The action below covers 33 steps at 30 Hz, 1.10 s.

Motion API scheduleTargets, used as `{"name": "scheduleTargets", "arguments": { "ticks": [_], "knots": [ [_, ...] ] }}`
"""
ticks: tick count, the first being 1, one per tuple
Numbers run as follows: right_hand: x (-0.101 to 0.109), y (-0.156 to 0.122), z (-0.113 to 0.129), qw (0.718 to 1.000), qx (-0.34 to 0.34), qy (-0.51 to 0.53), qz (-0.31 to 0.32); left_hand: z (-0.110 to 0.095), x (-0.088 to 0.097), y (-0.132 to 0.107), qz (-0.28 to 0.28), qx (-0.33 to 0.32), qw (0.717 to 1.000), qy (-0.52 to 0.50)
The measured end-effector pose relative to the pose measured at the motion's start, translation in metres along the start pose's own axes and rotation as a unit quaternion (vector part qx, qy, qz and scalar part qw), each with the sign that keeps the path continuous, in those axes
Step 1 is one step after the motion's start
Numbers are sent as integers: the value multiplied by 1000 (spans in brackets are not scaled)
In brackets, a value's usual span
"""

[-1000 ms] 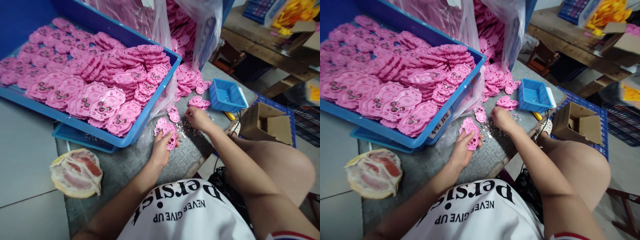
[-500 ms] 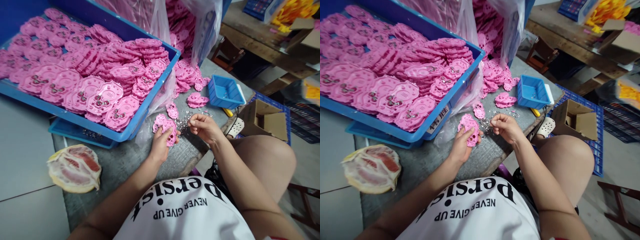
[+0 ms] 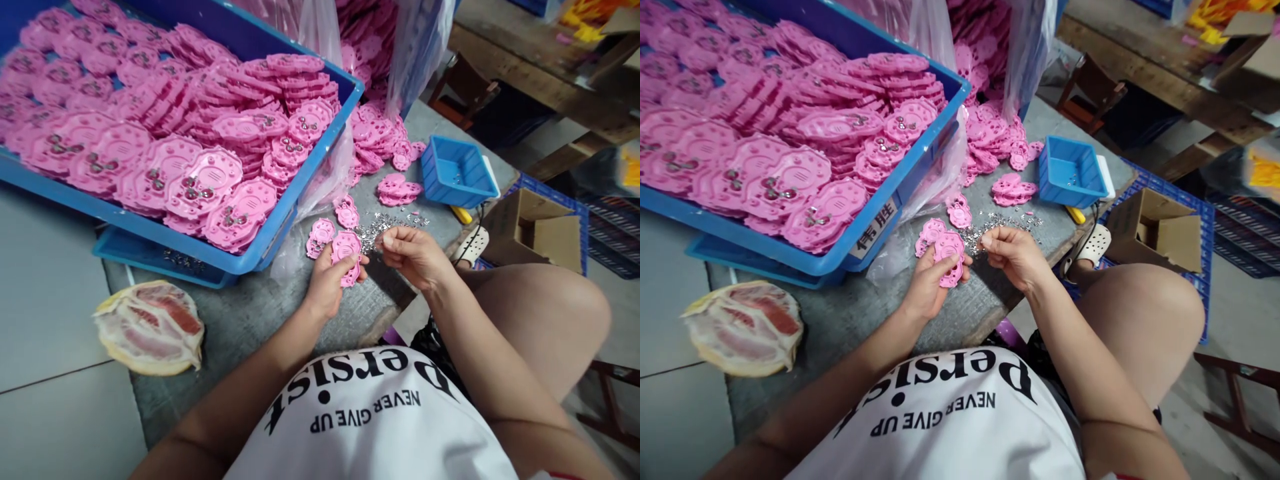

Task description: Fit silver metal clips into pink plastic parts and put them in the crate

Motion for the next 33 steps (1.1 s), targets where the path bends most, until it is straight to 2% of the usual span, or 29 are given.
{"name": "scheduleTargets", "arguments": {
  "ticks": [3,6,9,11,13,17,19,22,25,28,31,33],
  "knots": [
    [3,-2,2,998,44,-34,-15,1,-3,-2,13,6,1000,-6],
    [2,-7,7,988,122,-94,-12,2,-6,-2,28,10,999,-16],
    [-7,-18,17,957,231,-177,12,4,-6,-1,25,13,999,-23],
    [-11,-24,21,936,278,-217,19,6,-5,-1,16,14,1000,-23],
    [-11,-25,19,937,272,-218,23,5,-3,-1,5,5,1000,-16],
    [-6,-20,3,971,165,-171,32,-1,1,-1,-37,-52,998,28],
    [-3,-17,-4,973,136,-184,19,-4,2,-2,-46,-75,995,49],
    [-1,-15,-8,968,123,-218,12,-4,3,-3,-48,-84,993,67],
    [0,-14,-9,976,106,-190,13,-4,0,-4,-22,-76,996,50],
    [6,-15,-1,981,128,-146,-27,0,-7,-4,22,-25,999,-6],
    [8,-21,11,966,196,-154,-62,4,-12,-4,48,26,997,-53],
    [4,-26,15,956,227,-172,-67,2,-15,-5,61,35,995,-73]
  ]
}}
Point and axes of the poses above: each hand's wrist, its own y-axis towards the middle knuckle, its own x-axis out of the back of the hand, z = x × y, the point moved 9 cm from there along y, towards the middle knuckle, and after that the axes turned 13 degrees about -z, right-handed, at the moved point
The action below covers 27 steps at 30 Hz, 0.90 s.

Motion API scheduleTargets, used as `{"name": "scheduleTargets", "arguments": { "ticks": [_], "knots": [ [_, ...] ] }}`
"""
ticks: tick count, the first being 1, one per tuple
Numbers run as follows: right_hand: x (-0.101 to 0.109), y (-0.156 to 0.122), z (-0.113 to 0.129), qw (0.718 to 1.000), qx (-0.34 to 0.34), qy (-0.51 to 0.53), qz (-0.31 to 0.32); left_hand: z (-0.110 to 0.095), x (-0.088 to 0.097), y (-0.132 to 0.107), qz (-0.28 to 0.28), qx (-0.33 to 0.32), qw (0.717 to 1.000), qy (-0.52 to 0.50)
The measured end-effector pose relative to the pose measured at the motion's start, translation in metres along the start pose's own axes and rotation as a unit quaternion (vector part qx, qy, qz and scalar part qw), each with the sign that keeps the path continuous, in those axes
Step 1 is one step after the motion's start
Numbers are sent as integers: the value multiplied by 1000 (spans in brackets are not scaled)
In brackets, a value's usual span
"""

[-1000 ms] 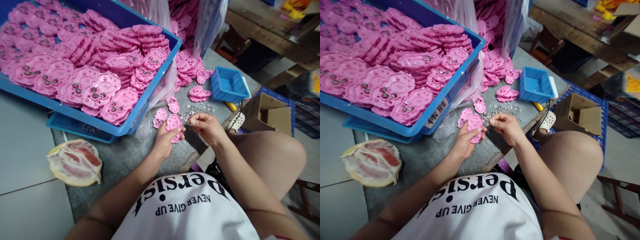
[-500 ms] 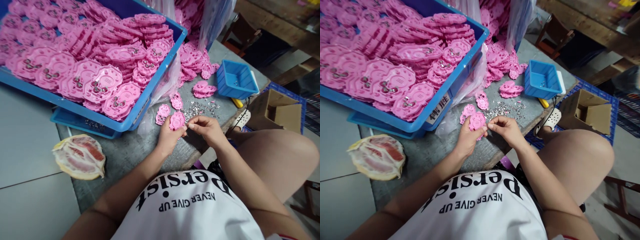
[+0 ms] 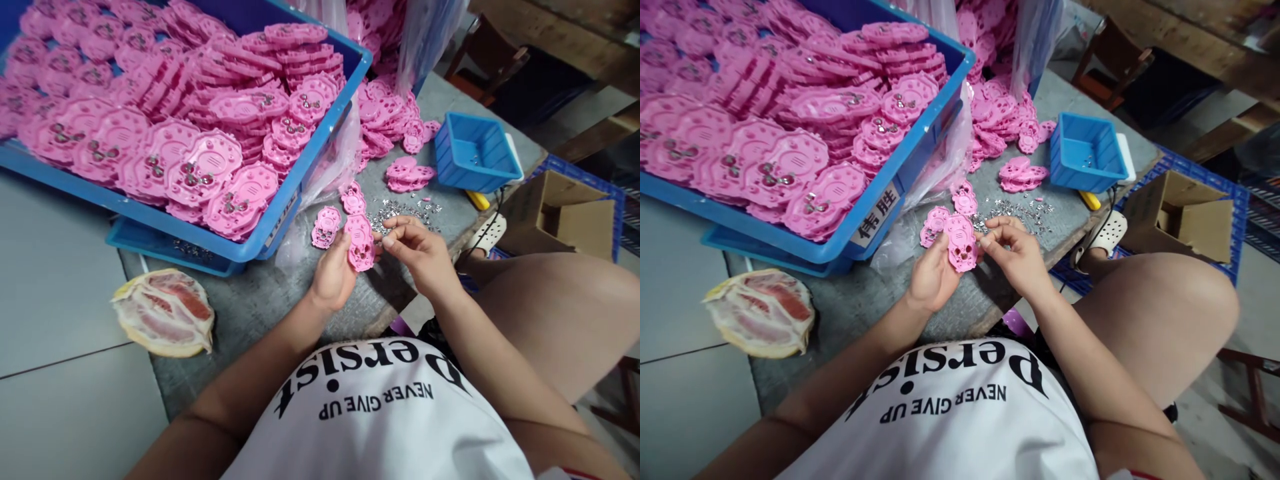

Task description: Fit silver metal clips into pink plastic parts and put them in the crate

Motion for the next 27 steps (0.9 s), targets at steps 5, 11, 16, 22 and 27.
{"name": "scheduleTargets", "arguments": {
  "ticks": [5,11,16,22,27],
  "knots": [
    [-7,-6,5,999,32,-8,2,-8,-9,-7,40,-5,999,-31],
    [-9,-7,-7,1000,2,19,-5,-9,-3,-8,-1,-19,1000,-8],
    [-14,-12,-11,999,-1,37,-17,-13,-6,-8,19,-58,998,-31],
    [-22,-18,-16,996,-27,78,-43,-14,-3,-10,-12,-75,997,-15],
    [-26,-19,-19,992,-48,97,-60,-13,-1,-11,-27,-75,997,-18]
  ]
}}
Point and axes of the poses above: each hand's wrist, its own y-axis towards the middle knuckle, its own x-axis out of the back of the hand, z = x × y, the point moved 9 cm from there along y, towards the middle knuckle, and after that the axes turned 13 degrees about -z, right-handed, at the moved point
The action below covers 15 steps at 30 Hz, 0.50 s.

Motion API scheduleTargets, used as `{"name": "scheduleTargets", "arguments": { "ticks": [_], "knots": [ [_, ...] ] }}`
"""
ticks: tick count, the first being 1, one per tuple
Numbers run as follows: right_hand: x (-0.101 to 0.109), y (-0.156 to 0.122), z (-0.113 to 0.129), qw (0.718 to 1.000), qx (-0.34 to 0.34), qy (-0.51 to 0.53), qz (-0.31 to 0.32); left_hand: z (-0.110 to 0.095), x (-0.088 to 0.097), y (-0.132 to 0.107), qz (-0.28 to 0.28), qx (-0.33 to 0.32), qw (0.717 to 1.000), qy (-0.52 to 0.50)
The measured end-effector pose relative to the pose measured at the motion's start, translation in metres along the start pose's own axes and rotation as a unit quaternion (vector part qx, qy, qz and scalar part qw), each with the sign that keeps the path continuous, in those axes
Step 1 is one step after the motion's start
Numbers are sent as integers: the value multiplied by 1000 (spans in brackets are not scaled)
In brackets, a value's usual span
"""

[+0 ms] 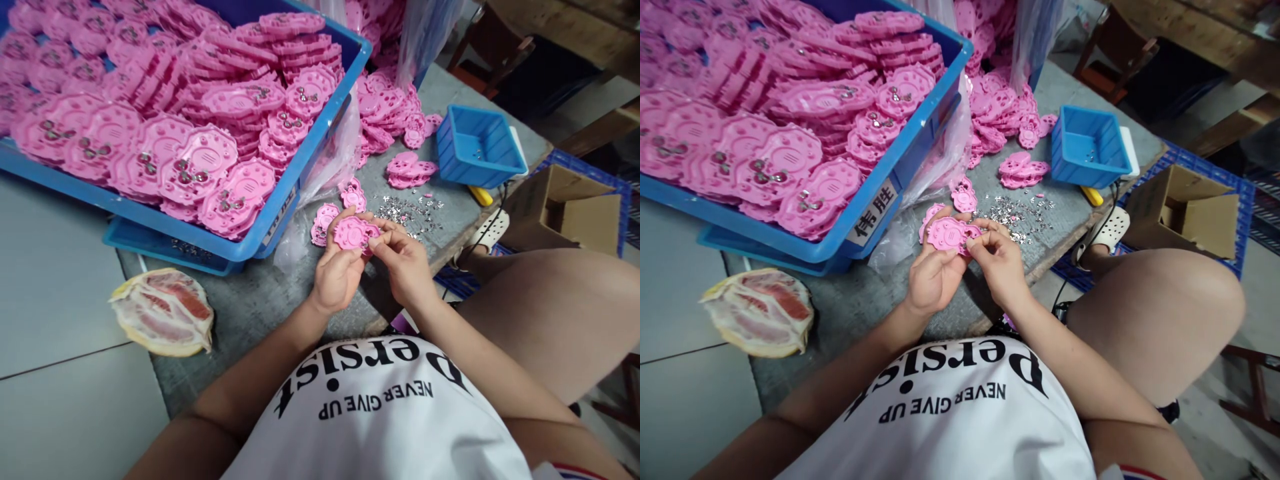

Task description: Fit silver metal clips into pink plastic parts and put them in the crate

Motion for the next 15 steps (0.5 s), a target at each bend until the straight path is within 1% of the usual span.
{"name": "scheduleTargets", "arguments": {
  "ticks": [7,13,15],
  "knots": [
    [-1,-3,-5,999,-26,41,-11,-4,-4,-3,25,-20,999,-8],
    [-2,-3,-6,998,-51,45,-13,-3,-1,-2,3,-19,1000,9],
    [-2,-3,-6,997,-57,50,-17,-3,-2,-2,4,-17,1000,8]
  ]
}}
Point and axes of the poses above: each hand's wrist, its own y-axis towards the middle knuckle, its own x-axis out of the back of the hand, z = x × y, the point moved 9 cm from there along y, towards the middle knuckle, and after that the axes turned 13 degrees about -z, right-handed, at the moved point
